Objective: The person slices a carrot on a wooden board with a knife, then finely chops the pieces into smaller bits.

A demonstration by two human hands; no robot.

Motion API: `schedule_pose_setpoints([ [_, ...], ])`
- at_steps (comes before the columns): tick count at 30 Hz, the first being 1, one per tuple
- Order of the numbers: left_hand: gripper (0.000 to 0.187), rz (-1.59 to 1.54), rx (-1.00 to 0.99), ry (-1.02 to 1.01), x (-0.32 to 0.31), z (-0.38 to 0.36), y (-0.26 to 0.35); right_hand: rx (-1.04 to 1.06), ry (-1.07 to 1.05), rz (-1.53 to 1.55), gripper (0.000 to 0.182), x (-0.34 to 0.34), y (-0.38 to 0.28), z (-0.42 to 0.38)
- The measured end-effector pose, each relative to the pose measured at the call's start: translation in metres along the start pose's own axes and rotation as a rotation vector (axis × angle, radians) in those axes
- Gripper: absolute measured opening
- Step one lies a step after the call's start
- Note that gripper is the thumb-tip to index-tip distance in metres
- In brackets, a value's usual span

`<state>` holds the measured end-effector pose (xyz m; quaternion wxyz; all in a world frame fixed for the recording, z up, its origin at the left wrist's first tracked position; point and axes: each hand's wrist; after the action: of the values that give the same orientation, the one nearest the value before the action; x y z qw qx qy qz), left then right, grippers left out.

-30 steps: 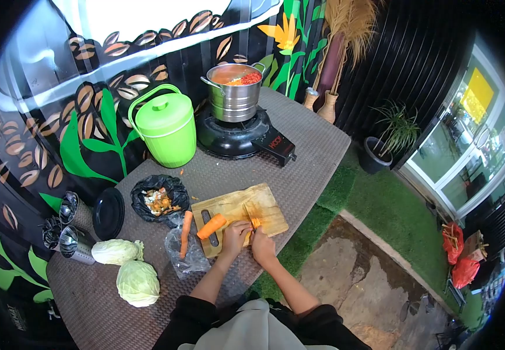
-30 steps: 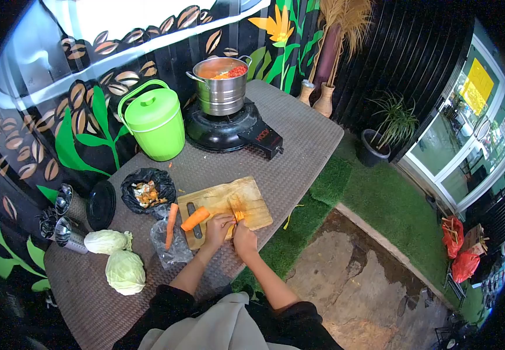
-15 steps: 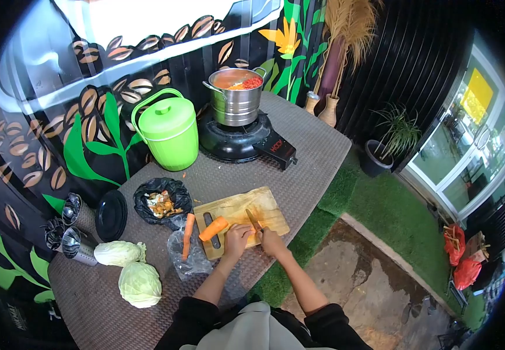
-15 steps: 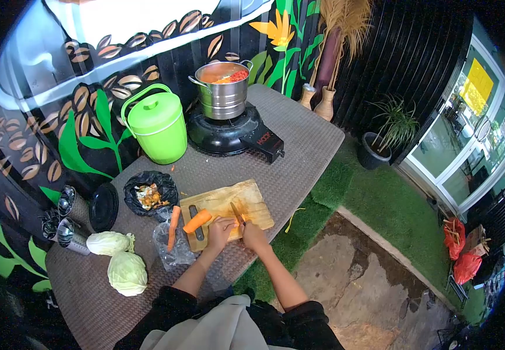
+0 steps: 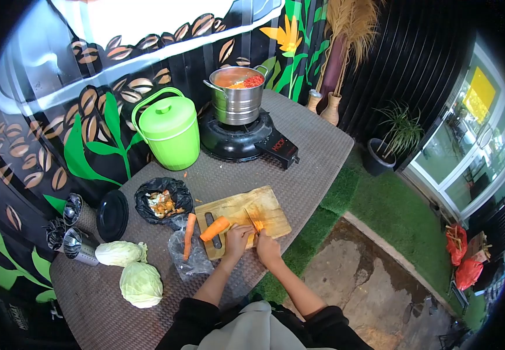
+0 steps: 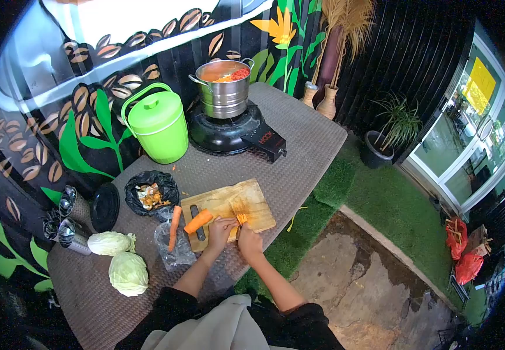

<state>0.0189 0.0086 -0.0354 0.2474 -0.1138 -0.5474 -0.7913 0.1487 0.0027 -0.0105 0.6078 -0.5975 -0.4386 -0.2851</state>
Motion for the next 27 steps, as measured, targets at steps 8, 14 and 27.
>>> schedule_pose_setpoints([
  [8, 0.015, 0.091, 0.014, -0.005, 0.003, -0.003, 0.013, -0.002, 0.026, -0.016, 0.030, -0.003, -0.003, -0.006],
  [14, 0.015, 0.101, -0.005, 0.030, 0.001, -0.002, 0.009, -0.015, -0.043, 0.072, 0.032, 0.006, -0.003, 0.005],
  [27, 0.015, 0.123, -0.015, 0.034, 0.004, -0.001, 0.011, -0.015, -0.073, 0.085, 0.034, 0.010, 0.007, 0.001],
])
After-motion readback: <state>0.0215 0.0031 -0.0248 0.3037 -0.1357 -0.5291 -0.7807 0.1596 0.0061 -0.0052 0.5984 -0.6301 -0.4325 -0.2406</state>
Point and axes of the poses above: each hand's wrist, its own z-axis towards the middle knuckle, its own x-axis out of the back of the hand, y = z × x, and after that the axes turned 3 degrees about -y, right-handed
